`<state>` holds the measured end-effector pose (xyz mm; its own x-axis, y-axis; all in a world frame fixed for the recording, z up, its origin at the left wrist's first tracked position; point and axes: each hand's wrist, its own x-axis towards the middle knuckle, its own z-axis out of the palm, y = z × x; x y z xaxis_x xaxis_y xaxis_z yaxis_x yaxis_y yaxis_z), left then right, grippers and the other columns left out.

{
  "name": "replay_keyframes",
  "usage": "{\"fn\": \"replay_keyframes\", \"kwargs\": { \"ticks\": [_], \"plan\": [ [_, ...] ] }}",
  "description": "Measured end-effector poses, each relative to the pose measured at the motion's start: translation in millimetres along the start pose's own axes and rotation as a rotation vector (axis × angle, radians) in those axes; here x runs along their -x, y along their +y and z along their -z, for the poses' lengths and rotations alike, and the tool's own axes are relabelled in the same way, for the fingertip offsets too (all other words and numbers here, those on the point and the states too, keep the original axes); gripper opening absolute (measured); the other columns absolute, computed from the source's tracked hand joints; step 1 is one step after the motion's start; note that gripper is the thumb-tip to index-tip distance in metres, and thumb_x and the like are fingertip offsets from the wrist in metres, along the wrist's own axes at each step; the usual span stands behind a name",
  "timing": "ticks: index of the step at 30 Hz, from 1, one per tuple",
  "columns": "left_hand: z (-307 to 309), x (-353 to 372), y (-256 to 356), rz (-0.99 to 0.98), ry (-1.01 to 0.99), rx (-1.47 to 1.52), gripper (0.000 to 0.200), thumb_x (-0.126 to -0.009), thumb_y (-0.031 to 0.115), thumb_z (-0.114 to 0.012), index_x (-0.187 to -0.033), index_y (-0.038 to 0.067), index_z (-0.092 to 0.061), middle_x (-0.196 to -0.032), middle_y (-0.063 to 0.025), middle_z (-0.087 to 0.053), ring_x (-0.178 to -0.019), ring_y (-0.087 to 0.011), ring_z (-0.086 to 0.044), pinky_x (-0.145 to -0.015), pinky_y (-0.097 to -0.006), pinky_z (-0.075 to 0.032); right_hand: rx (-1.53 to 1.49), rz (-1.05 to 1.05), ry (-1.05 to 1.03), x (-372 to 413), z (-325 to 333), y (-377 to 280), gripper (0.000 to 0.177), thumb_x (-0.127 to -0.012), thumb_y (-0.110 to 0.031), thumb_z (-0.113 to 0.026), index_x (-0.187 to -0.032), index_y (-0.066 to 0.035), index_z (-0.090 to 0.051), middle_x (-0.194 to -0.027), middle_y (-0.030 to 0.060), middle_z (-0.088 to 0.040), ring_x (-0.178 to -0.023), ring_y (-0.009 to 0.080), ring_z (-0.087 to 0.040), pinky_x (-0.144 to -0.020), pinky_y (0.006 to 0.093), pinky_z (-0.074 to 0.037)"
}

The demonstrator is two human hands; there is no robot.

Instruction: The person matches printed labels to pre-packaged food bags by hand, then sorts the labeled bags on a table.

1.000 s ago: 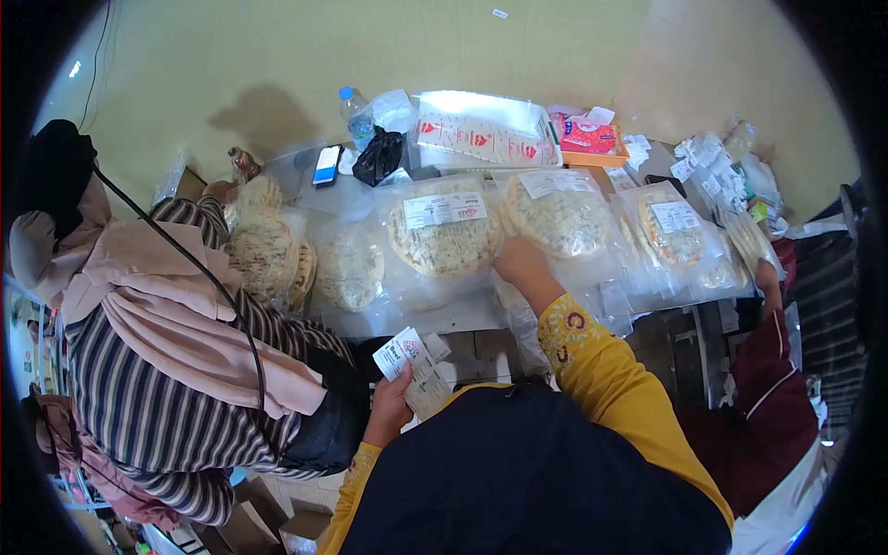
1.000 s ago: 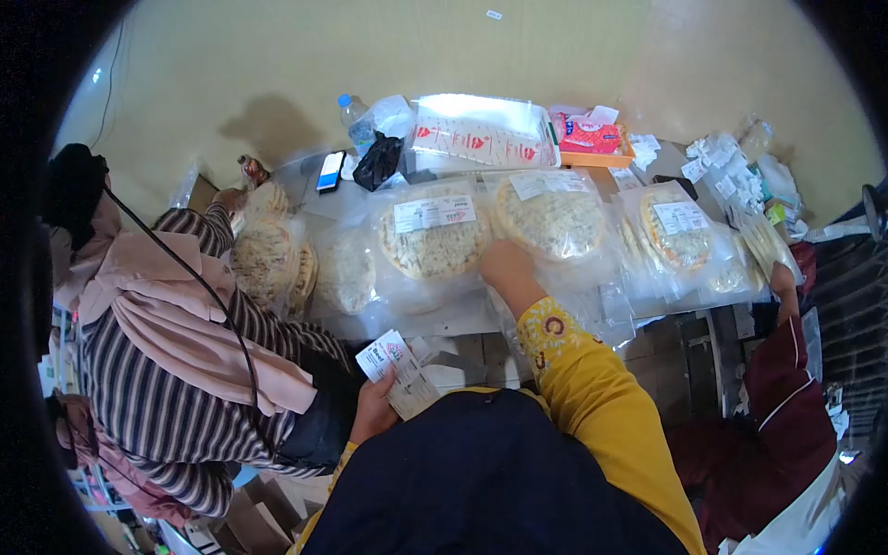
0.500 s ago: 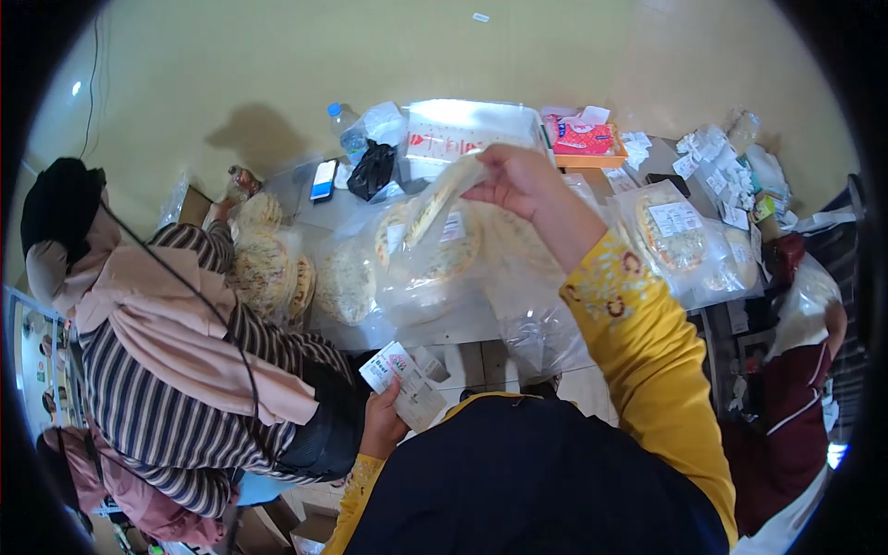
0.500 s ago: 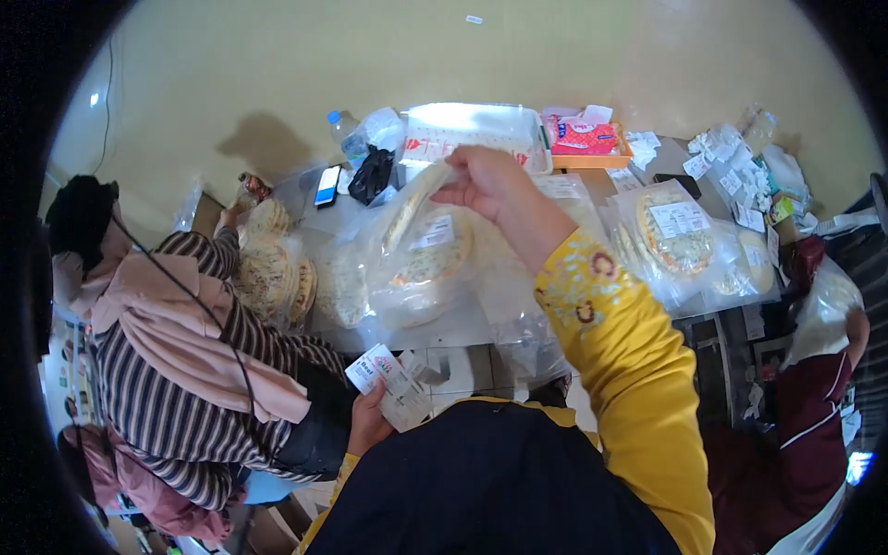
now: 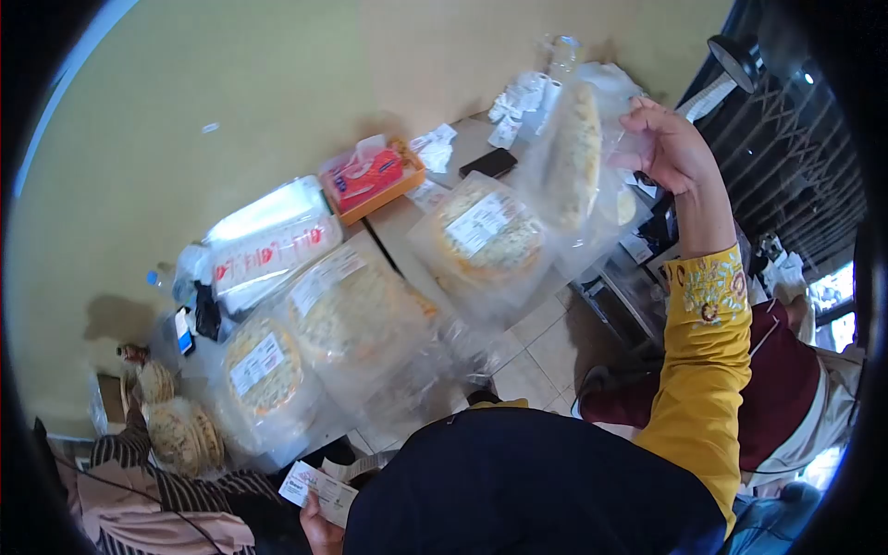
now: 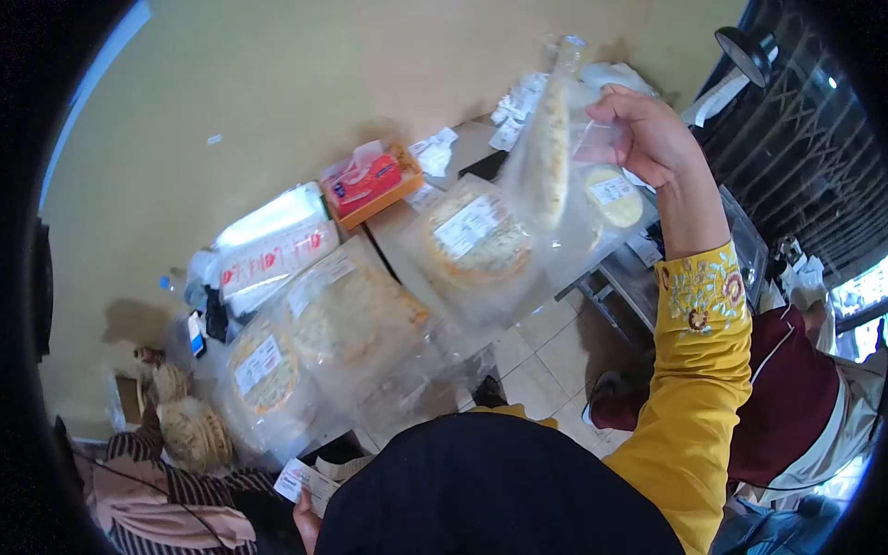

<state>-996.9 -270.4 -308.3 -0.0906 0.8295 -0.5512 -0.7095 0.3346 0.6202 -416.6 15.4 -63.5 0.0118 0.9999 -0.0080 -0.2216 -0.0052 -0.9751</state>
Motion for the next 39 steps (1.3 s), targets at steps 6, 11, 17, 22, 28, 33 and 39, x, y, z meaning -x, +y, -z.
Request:
{"fn": "replay_keyframes", "kwargs": {
  "ticks": [6,11,17,22,28,33,39],
  "plan": [
    [32,-27,-25,0.183,0.287,-0.734,0.05,-0.09,0.031,-0.046,-0.125,-0.004,-0.038,-0.117,-0.0162,-0.053,-0.102,-0.0283,-0.053,-0.092,-0.0376,-0.041,0.118,-0.053,0.196,-24,115,31,0.012,-0.079,-0.003,-0.053,-0.073,-0.011,-0.047,-0.074,-0.0026,-0.052,-0.063,0.0105,-0.058,-0.065,0.0386,-0.056],
    [-10,-40,-42,0.054,0.245,-0.393,0.039,-0.093,0.021,-0.044,-0.119,-0.008,-0.043,-0.108,-0.0181,-0.056,-0.096,-0.0236,-0.057,-0.086,-0.0318,-0.044,-0.214,0.024,0.292,-41,163,83,0.007,-0.078,-0.003,-0.047,-0.082,-0.008,-0.05,-0.079,0.0022,-0.056,-0.07,0.0167,-0.06,-0.066,0.0366,-0.055],
    [-19,-36,-42,0.124,0.4,-0.566,0.04,-0.093,0.023,-0.046,-0.118,-0.007,-0.044,-0.106,-0.0172,-0.058,-0.095,-0.0229,-0.058,-0.086,-0.0312,-0.044,-0.239,-0.196,0.368,-31,291,287,0.008,-0.068,-0.001,-0.047,-0.07,-0.009,-0.047,-0.07,0.0024,-0.052,-0.061,0.0157,-0.053,-0.056,0.0321,-0.049],
    [-96,-16,-35,0.098,0.236,-0.436,0.038,-0.092,0.023,-0.046,-0.118,-0.006,-0.046,-0.106,-0.0156,-0.058,-0.095,-0.0231,-0.058,-0.087,-0.0332,-0.044,-0.204,-0.207,0.513,-14,269,312,0.01,-0.062,-0.002,-0.05,-0.064,-0.01,-0.045,-0.058,0.0002,-0.045,-0.046,0.0141,-0.043,-0.049,0.0299,-0.044],
    [-82,-15,-29,0.042,0.245,-0.253,0.039,-0.087,0.022,-0.055,-0.117,-0.002,-0.049,-0.113,-0.0114,-0.057,-0.1,-0.0249,-0.057,-0.09,-0.037,-0.043,0.351,-0.475,0.436,-30,284,287,0.011,-0.069,-0.013,-0.056,-0.075,-0.005,-0.05,-0.063,0.0065,-0.052,-0.052,0.0196,-0.056,-0.047,0.0364,-0.051],
    [-49,-14,-9,-0.1,0.067,-0.03,0.055,-0.081,0.026,-0.061,-0.124,-0.005,-0.044,-0.118,-0.0132,-0.054,-0.109,-0.025,-0.052,-0.096,-0.0371,-0.037,1.633,-0.28,0.495,-62,230,228,0.035,-0.069,-0.017,-0.063,-0.098,0.002,-0.056,-0.099,0.0226,-0.06,-0.09,0.0339,-0.06,-0.078,0.0383,-0.047],
    [9,-6,1,-0.206,0.117,0.059,0.042,-0.088,0.019,-0.053,-0.122,-0.004,-0.045,-0.121,-0.0123,-0.052,-0.109,-0.0245,-0.051,-0.096,-0.0361,-0.038,0.665,0.234,-0.131,-37,-89,171,0.011,-0.082,0.0,-0.053,-0.092,-0.001,-0.058,-0.086,0.0039,-0.061,-0.079,0.0105,-0.056,-0.069,0.0238,-0.045]
  ]
}}
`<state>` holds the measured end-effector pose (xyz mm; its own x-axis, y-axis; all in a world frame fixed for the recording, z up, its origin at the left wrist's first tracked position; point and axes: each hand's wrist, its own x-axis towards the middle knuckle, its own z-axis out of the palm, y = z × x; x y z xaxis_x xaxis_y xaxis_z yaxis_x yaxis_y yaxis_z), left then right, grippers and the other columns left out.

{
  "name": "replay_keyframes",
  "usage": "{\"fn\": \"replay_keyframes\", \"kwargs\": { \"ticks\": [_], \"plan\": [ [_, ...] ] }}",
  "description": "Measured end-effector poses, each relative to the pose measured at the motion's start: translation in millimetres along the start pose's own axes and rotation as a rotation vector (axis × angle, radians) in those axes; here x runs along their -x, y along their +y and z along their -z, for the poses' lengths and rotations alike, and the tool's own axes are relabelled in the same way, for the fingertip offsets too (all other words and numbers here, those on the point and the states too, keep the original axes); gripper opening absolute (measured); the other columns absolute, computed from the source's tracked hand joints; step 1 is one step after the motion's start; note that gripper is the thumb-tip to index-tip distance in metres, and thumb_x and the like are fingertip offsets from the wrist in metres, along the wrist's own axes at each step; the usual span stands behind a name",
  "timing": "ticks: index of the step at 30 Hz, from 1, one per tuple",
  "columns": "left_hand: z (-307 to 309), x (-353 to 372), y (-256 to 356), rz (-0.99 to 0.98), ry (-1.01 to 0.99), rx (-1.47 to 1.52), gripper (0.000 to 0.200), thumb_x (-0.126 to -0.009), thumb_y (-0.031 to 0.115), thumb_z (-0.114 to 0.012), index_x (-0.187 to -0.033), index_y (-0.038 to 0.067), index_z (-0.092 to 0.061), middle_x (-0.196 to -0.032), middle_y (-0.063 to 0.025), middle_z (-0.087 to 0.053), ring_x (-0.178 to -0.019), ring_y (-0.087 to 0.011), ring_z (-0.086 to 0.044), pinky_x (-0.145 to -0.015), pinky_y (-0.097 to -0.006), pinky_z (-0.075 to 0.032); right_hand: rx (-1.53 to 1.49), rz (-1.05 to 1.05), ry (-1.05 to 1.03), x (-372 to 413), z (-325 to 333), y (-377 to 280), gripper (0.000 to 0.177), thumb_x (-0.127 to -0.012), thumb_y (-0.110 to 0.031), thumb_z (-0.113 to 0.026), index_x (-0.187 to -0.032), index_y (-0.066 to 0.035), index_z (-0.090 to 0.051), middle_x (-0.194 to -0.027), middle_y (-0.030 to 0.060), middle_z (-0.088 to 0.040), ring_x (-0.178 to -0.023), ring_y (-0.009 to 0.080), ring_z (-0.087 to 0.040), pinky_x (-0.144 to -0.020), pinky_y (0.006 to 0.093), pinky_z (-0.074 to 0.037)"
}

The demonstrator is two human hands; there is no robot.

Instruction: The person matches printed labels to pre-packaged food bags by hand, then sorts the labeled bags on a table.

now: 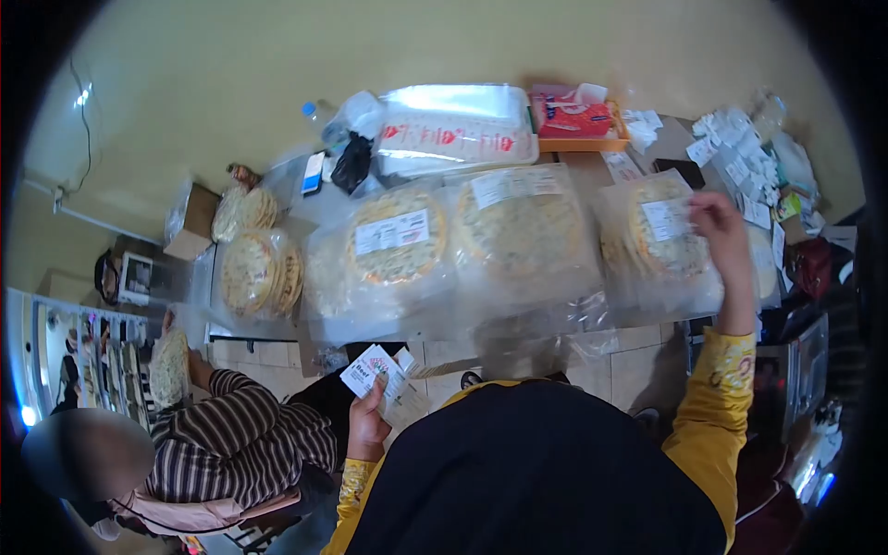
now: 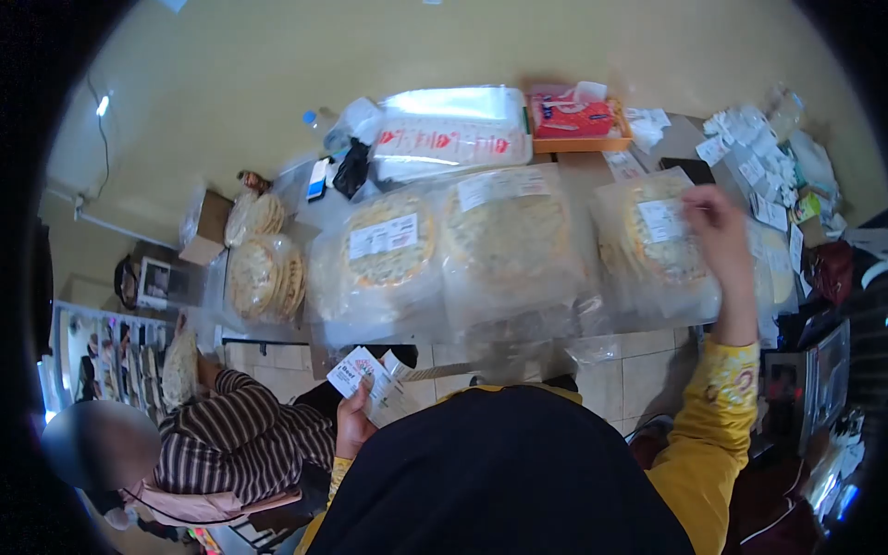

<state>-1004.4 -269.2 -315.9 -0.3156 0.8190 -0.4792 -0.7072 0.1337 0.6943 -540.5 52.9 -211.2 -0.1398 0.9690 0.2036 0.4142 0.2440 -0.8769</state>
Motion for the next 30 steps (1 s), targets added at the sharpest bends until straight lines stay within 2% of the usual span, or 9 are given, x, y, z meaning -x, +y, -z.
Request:
{"fn": "replay_keyframes", "kwargs": {
  "ticks": [3,6,7,9,11,15,21,24,30],
  "plan": [
    [20,2,3,-0.018,0.022,0.001,0.036,-0.091,0.018,-0.049,-0.122,-0.002,-0.046,-0.119,-0.0103,-0.053,-0.108,-0.0219,-0.051,-0.095,-0.0356,-0.038,-0.216,-0.093,-0.447,20,-137,-77,0.009,-0.085,-0.006,-0.054,-0.092,-0.002,-0.059,-0.085,0.0049,-0.062,-0.073,0.0114,-0.06,-0.064,0.0243,-0.05],
    [39,3,5,0.026,0.047,0.015,0.037,-0.091,0.019,-0.049,-0.122,-0.001,-0.046,-0.118,-0.0099,-0.053,-0.107,-0.0216,-0.052,-0.094,-0.0357,-0.039,-0.486,-0.523,-0.78,70,-265,-93,0.022,-0.083,-0.014,-0.059,-0.098,0.002,-0.058,-0.082,0.0089,-0.062,-0.068,0.0166,-0.063,-0.059,0.0271,-0.052],
    [45,3,6,0.021,0.047,0.01,0.037,-0.091,0.02,-0.049,-0.122,-0.002,-0.046,-0.117,-0.0107,-0.054,-0.106,-0.0228,-0.052,-0.093,-0.0368,-0.04,-0.505,-0.688,-0.816,90,-303,-77,0.036,-0.084,-0.018,-0.06,-0.112,0.002,-0.052,-0.097,0.0143,-0.059,-0.075,0.0201,-0.063,-0.059,0.0287,-0.053],
    [55,2,8,0.003,0.043,-0.001,0.039,-0.09,0.021,-0.05,-0.122,-0.002,-0.045,-0.115,-0.0123,-0.055,-0.103,-0.0253,-0.054,-0.091,-0.039,-0.042,-0.741,-0.885,-0.538,120,-360,-67,0.046,-0.085,-0.021,-0.059,-0.121,-0.001,-0.039,-0.099,0.0118,-0.052,-0.08,0.0252,-0.061,-0.064,0.0334,-0.053],
    [64,1,12,0.018,0.046,0.015,0.04,-0.09,0.022,-0.05,-0.121,-0.003,-0.046,-0.113,-0.013,-0.056,-0.101,-0.0264,-0.055,-0.089,-0.0399,-0.043,-0.98,-0.83,-0.256,121,-397,-57,0.049,-0.084,-0.027,-0.06,-0.12,-0.003,-0.037,-0.099,0.0112,-0.048,-0.078,0.025,-0.058,-0.062,0.0352,-0.052],
    [77,7,20,0.068,0.046,0.073,0.038,-0.091,0.021,-0.049,-0.12,-0.003,-0.047,-0.112,-0.0127,-0.057,-0.1,-0.0256,-0.056,-0.087,-0.0392,-0.044,-0.999,-0.942,0.042,102,-419,-71,0.045,-0.084,-0.037,-0.059,-0.111,-0.008,-0.039,-0.092,0.01,-0.047,-0.065,0.0221,-0.054,-0.053,0.0361,-0.049],
    [81,5,32,0.007,-0.064,0.073,0.033,-0.093,0.018,-0.045,-0.121,0.0,-0.047,-0.117,-0.0104,-0.054,-0.104,-0.0219,-0.054,-0.091,-0.0371,-0.042,-0.856,-1.079,0.153,83,-438,-49,0.032,-0.088,-0.036,-0.05,-0.093,-0.006,-0.043,-0.066,0.0063,-0.049,-0.044,0.0191,-0.049,-0.039,0.0329,-0.042],
    [87,3,29,0.006,-0.065,0.079,0.034,-0.092,0.018,-0.046,-0.121,0.0,-0.048,-0.117,-0.0097,-0.055,-0.104,-0.0213,-0.054,-0.091,-0.0367,-0.042,-0.816,-0.945,0.148,85,-439,-49,0.028,-0.088,-0.038,-0.05,-0.087,-0.011,-0.045,-0.061,0.0023,-0.047,-0.046,0.0167,-0.048,-0.042,0.031,-0.041],
    [93,1,18,0.018,-0.021,0.08,0.033,-0.092,0.019,-0.048,-0.118,0.001,-0.049,-0.112,-0.0092,-0.057,-0.102,-0.021,-0.055,-0.09,-0.0363,-0.042,-0.68,-0.593,-0.249,56,-408,-98,0.023,-0.089,-0.033,-0.049,-0.083,-0.011,-0.047,-0.071,0.0042,-0.05,-0.055,0.0162,-0.051,-0.047,0.031,-0.044]
  ]
}}
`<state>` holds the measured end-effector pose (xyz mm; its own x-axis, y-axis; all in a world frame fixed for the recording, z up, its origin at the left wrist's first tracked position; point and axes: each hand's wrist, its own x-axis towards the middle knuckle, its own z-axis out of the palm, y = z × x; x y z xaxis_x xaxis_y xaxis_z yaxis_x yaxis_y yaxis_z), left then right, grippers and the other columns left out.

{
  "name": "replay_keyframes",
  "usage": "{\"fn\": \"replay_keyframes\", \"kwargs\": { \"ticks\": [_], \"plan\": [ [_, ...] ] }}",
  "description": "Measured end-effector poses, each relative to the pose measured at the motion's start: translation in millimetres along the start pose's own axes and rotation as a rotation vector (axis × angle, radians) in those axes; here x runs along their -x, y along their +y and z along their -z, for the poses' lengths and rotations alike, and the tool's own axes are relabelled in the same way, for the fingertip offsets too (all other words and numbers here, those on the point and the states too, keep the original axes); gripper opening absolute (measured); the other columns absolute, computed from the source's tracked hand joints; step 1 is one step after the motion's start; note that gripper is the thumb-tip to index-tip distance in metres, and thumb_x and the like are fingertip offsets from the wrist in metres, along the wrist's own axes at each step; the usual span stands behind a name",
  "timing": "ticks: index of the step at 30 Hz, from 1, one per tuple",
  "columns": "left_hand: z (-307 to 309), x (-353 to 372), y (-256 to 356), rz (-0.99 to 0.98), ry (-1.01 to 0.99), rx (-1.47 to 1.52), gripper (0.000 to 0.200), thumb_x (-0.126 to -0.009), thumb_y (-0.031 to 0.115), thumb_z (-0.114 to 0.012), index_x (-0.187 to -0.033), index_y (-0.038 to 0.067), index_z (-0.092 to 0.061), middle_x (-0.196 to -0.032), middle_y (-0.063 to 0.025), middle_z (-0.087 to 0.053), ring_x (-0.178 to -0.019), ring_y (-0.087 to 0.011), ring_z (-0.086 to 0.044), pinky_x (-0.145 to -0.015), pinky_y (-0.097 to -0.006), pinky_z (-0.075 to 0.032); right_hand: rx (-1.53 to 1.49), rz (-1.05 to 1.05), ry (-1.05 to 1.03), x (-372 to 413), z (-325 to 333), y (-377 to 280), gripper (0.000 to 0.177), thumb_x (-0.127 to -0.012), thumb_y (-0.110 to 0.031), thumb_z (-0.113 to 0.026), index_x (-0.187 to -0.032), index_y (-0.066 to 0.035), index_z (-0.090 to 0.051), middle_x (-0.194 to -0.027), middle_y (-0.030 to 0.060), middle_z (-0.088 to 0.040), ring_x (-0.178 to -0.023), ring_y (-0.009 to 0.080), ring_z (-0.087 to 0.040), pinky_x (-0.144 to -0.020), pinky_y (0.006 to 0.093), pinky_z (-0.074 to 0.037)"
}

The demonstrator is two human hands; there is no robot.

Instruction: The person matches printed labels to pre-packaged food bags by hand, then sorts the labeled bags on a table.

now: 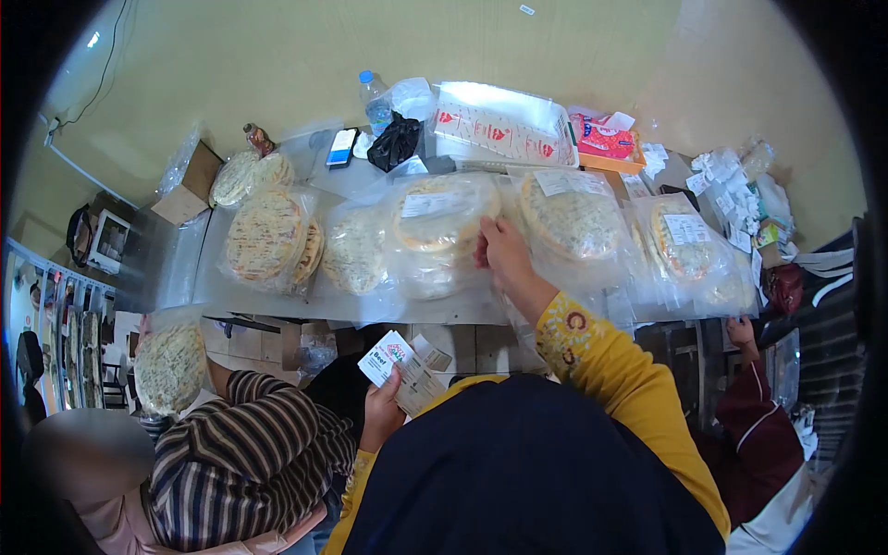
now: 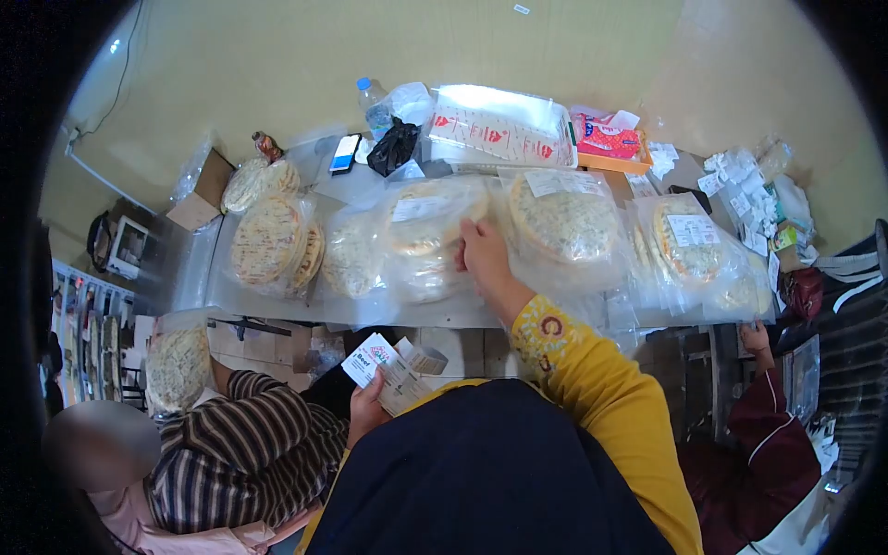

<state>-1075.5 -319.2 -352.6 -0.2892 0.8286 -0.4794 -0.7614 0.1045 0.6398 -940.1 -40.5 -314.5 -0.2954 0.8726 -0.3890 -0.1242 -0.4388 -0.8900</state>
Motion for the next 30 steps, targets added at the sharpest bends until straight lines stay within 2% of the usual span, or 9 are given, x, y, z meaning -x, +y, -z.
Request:
{"fn": "replay_keyframes", "kwargs": {
  "ticks": [3,5,7,11,13,17,23,26,30],
  "plan": [
    [-5,0,-4,0.014,0.012,0.01,0.032,-0.091,0.02,-0.049,-0.117,0.001,-0.05,-0.111,-0.0094,-0.057,-0.101,-0.0211,-0.055,-0.09,-0.0363,-0.042,0.117,0.102,-0.002,-5,-3,-59,0.025,-0.089,-0.033,-0.049,-0.084,-0.008,-0.049,-0.077,0.0048,-0.051,-0.067,0.0177,-0.053,-0.056,0.0341,-0.047],
    [-15,-1,-6,0.005,0.021,-0.001,0.032,-0.091,0.02,-0.05,-0.117,0.001,-0.05,-0.111,-0.0095,-0.057,-0.101,-0.0213,-0.055,-0.09,-0.0365,-0.042,-0.064,0.034,-0.098,-3,5,-103,0.024,-0.088,-0.033,-0.051,-0.09,-0.009,-0.05,-0.09,0.0061,-0.049,-0.079,0.0236,-0.052,-0.07,0.0399,-0.047],
    [-29,1,-7,-0.022,0.036,-0.029,0.032,-0.091,0.021,-0.051,-0.116,0.001,-0.05,-0.111,-0.0094,-0.057,-0.101,-0.0216,-0.055,-0.09,-0.0368,-0.042,-0.262,-0.021,-0.165,8,20,-150,0.028,-0.087,-0.033,-0.053,-0.091,-0.006,-0.051,-0.092,0.0073,-0.052,-0.09,0.0275,-0.055,-0.078,0.0433,-0.048],
    [-67,10,-5,-0.063,0.121,-0.032,0.031,-0.09,0.018,-0.052,-0.115,0.0,-0.05,-0.11,-0.0096,-0.058,-0.1,-0.0226,-0.056,-0.09,-0.0374,-0.042,-0.285,0.104,-0.373,48,109,-232,0.025,-0.089,-0.03,-0.051,-0.088,-0.005,-0.053,-0.095,0.0116,-0.059,-0.091,0.0296,-0.058,-0.086,0.0468,-0.046],
    [-85,17,-3,-0.086,0.181,-0.069,0.031,-0.089,0.016,-0.053,-0.116,0.001,-0.05,-0.109,-0.0093,-0.058,-0.099,-0.0228,-0.057,-0.089,-0.0378,-0.043,-0.215,0.134,-0.409,86,166,-276,0.02,-0.089,-0.023,-0.05,-0.084,-0.004,-0.051,-0.087,0.0109,-0.057,-0.085,0.0296,-0.06,-0.08,0.0463,-0.049],
    [-103,14,-8,-0.119,0.15,-0.101,0.037,-0.087,0.02,-0.056,-0.118,0.002,-0.049,-0.108,-0.0095,-0.059,-0.098,-0.0241,-0.057,-0.088,-0.0392,-0.044,-0.209,0.387,-0.079,153,284,-325,0.019,-0.09,-0.022,-0.049,-0.08,-0.007,-0.053,-0.076,0.0029,-0.058,-0.067,0.0218,-0.062,-0.067,0.0389,-0.054],
    [-149,5,-11,-0.156,-0.087,-0.077,0.053,-0.087,0.028,-0.053,-0.13,0.001,-0.038,-0.127,-0.0113,-0.047,-0.114,-0.0267,-0.047,-0.094,-0.0417,-0.039,-0.054,0.62,0.358,203,433,-343,0.014,-0.09,-0.021,-0.05,-0.083,-0.009,-0.052,-0.081,0.0027,-0.058,-0.073,0.02,-0.062,-0.067,0.0371,-0.053],
    [-174,-6,-10,-0.175,-0.159,-0.144,0.05,-0.089,0.029,-0.047,-0.132,0.004,-0.038,-0.13,-0.0096,-0.045,-0.117,-0.0256,-0.045,-0.098,-0.0397,-0.035,-0.03,0.607,0.479,177,508,-324,0.014,-0.09,-0.022,-0.05,-0.091,-0.008,-0.052,-0.085,0.002,-0.058,-0.079,0.0201,-0.062,-0.067,0.0366,-0.053],
    [-201,-13,-16,-0.202,-0.156,-0.228,0.052,-0.089,0.029,-0.048,-0.132,0.004,-0.036,-0.13,-0.0096,-0.046,-0.117,-0.026,-0.045,-0.099,-0.0399,-0.034,-0.191,0.608,0.458,155,594,-288,0.019,-0.091,-0.024,-0.046,-0.096,-0.007,-0.052,-0.095,0.0044,-0.06,-0.087,0.0221,-0.061,-0.071,0.0366,-0.053]
  ]
}}
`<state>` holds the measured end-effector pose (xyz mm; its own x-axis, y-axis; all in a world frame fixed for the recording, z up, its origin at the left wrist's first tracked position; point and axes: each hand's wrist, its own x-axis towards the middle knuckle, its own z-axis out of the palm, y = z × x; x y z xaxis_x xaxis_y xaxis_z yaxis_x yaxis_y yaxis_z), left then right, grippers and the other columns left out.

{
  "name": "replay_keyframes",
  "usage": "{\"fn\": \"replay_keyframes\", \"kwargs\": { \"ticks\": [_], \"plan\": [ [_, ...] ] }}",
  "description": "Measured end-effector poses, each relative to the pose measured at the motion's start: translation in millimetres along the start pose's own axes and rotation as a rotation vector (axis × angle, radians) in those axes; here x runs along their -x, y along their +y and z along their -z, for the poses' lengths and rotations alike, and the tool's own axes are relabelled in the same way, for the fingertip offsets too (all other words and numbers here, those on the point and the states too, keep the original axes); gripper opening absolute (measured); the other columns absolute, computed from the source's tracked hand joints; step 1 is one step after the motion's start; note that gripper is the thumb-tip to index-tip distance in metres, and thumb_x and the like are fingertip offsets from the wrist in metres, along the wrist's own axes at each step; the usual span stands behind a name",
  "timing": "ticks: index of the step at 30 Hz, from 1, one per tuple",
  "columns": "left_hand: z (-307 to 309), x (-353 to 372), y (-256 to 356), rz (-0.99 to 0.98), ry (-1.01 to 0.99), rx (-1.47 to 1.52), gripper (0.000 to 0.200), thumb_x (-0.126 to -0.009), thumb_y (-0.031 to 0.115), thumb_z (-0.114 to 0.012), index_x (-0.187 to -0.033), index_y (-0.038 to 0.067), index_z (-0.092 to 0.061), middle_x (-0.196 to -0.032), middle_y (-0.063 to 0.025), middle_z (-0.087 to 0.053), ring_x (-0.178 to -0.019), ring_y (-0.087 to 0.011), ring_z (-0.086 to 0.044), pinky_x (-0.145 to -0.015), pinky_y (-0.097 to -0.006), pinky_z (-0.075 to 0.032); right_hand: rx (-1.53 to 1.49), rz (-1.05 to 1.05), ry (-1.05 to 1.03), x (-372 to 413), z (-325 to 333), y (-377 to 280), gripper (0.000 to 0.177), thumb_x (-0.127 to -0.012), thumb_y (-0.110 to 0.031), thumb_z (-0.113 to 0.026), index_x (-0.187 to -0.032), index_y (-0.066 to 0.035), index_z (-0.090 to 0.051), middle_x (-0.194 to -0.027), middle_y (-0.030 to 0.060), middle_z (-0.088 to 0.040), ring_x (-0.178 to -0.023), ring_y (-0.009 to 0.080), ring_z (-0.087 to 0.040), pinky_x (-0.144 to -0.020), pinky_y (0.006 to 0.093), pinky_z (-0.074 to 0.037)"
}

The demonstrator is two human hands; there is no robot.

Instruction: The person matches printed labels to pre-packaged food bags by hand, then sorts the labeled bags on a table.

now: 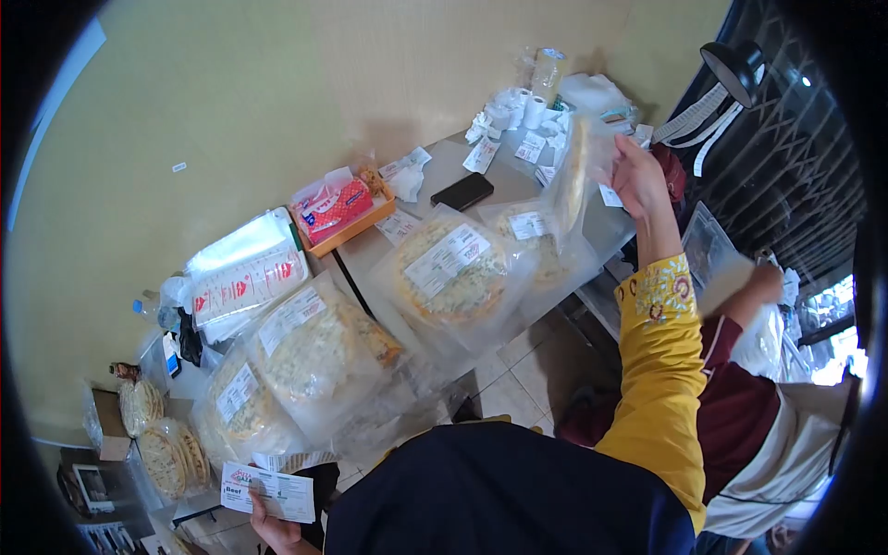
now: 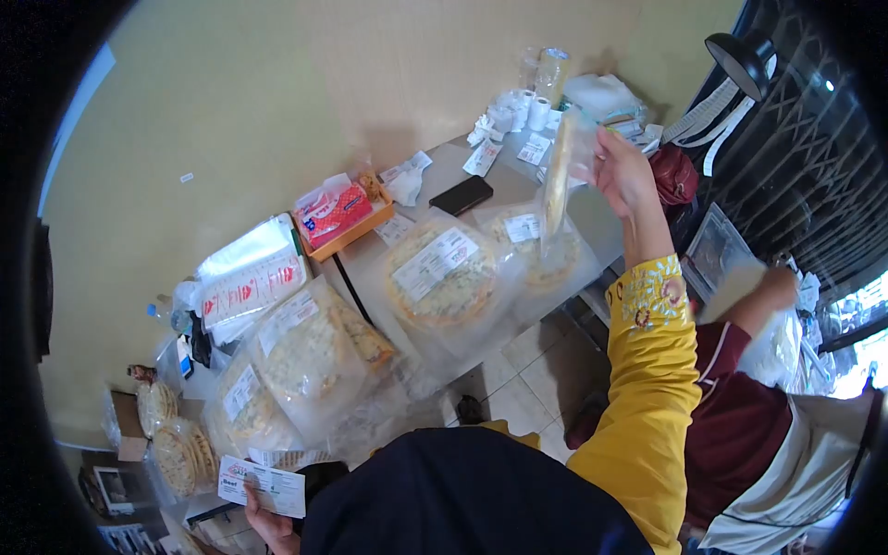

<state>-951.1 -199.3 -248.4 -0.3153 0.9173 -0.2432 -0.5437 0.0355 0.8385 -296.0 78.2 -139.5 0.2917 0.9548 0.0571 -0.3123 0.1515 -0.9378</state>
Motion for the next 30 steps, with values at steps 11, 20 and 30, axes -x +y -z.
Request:
{"fn": "replay_keyframes", "kwargs": {
  "ticks": [11,20,30],
  "plan": [
    [-50,10,-20,0.101,0.117,0.021,0.052,-0.086,0.028,-0.054,-0.129,0.002,-0.039,-0.127,-0.0105,-0.048,-0.113,-0.0275,-0.048,-0.096,-0.0428,-0.037,-0.652,-0.28,0.165,47,175,218,0.011,-0.083,-0.018,-0.042,-0.082,-0.01,-0.049,-0.088,0.0047,-0.058,-0.079,0.0218,-0.058,-0.064,0.0335,-0.052],
    [-30,29,-9,0.037,0.151,0.01,0.052,-0.086,0.028,-0.055,-0.127,0.0,-0.04,-0.126,-0.011,-0.049,-0.113,-0.0269,-0.048,-0.097,-0.0408,-0.037,-0.466,-0.279,0.566,55,157,205,0.013,-0.083,-0.022,-0.046,-0.083,-0.01,-0.051,-0.084,0.0036,-0.056,-0.082,0.0234,-0.056,-0.067,0.0426,-0.048],
    [71,57,-13,0.037,0.374,0.132,0.034,-0.087,0.015,-0.055,-0.117,-0.001,-0.05,-0.11,-0.0092,-0.058,-0.1,-0.0223,-0.056,-0.089,-0.0371,-0.043,0.692,0.581,0.809,59,61,182,0.028,-0.089,-0.022,-0.052,-0.107,0.0,-0.052,-0.097,0.0103,-0.059,-0.088,0.0209,-0.058,-0.079,0.0356,-0.047]
  ]
}}
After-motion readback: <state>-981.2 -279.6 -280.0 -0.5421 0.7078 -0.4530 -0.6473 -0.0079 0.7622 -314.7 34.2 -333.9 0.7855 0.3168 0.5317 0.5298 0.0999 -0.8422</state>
